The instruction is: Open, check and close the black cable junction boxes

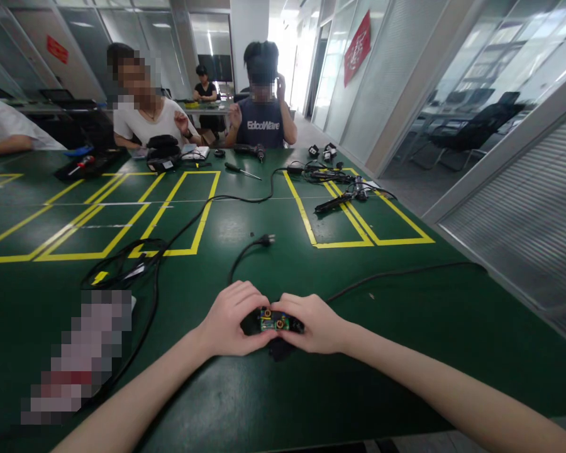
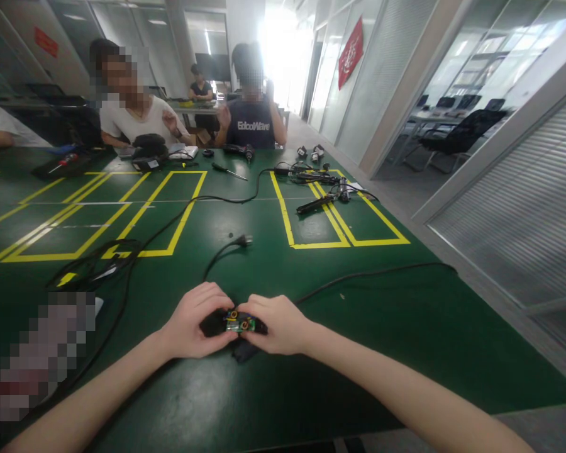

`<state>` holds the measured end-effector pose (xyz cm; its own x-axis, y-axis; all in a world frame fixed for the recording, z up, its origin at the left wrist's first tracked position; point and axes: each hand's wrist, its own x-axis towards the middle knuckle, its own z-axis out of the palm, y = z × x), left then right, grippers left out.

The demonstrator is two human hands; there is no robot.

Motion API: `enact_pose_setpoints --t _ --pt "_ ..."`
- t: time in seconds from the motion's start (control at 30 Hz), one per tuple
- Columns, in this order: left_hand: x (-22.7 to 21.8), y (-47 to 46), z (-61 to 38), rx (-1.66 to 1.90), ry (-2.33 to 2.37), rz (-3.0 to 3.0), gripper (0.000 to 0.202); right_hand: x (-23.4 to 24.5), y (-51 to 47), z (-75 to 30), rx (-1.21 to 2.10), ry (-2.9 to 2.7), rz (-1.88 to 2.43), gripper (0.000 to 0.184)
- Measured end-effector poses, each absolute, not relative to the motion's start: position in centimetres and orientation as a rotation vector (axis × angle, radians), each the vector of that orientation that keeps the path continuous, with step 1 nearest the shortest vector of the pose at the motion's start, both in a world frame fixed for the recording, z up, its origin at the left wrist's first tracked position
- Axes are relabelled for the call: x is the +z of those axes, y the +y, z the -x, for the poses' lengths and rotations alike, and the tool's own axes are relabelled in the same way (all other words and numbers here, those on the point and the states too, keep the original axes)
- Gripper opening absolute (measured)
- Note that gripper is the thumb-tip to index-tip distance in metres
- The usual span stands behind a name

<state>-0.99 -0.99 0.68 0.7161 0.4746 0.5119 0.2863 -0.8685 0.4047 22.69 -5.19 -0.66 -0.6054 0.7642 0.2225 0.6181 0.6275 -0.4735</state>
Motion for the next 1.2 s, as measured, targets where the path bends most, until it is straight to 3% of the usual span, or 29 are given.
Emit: enact_pose_setpoints --t 0.23,0.7,0.83,1.2 --pt "0.4 -1.03 0.43 0.675 0.873 -2.592 0.034 -0.61 -4.63 -22.21 0.559 -2.213 1.191 0.032" --pt "0.83 -0.76 0.56 0.53 0.916 -2.685 0.024 -0.38 -4.58 -22.87 0.716 -2.113 0.927 0.033" --pt "0.89 -0.58 0.68 0.502 0.976 -2.716 0.043 -0.49 -4.48 -22.89 0.706 -2.105 0.925 0.031" --pt "0.03 -0.41 1.0 0.521 1.009 -2.767 0.071 -0.84 -4.34 -22.7 0.58 -2.094 1.049 0.032"
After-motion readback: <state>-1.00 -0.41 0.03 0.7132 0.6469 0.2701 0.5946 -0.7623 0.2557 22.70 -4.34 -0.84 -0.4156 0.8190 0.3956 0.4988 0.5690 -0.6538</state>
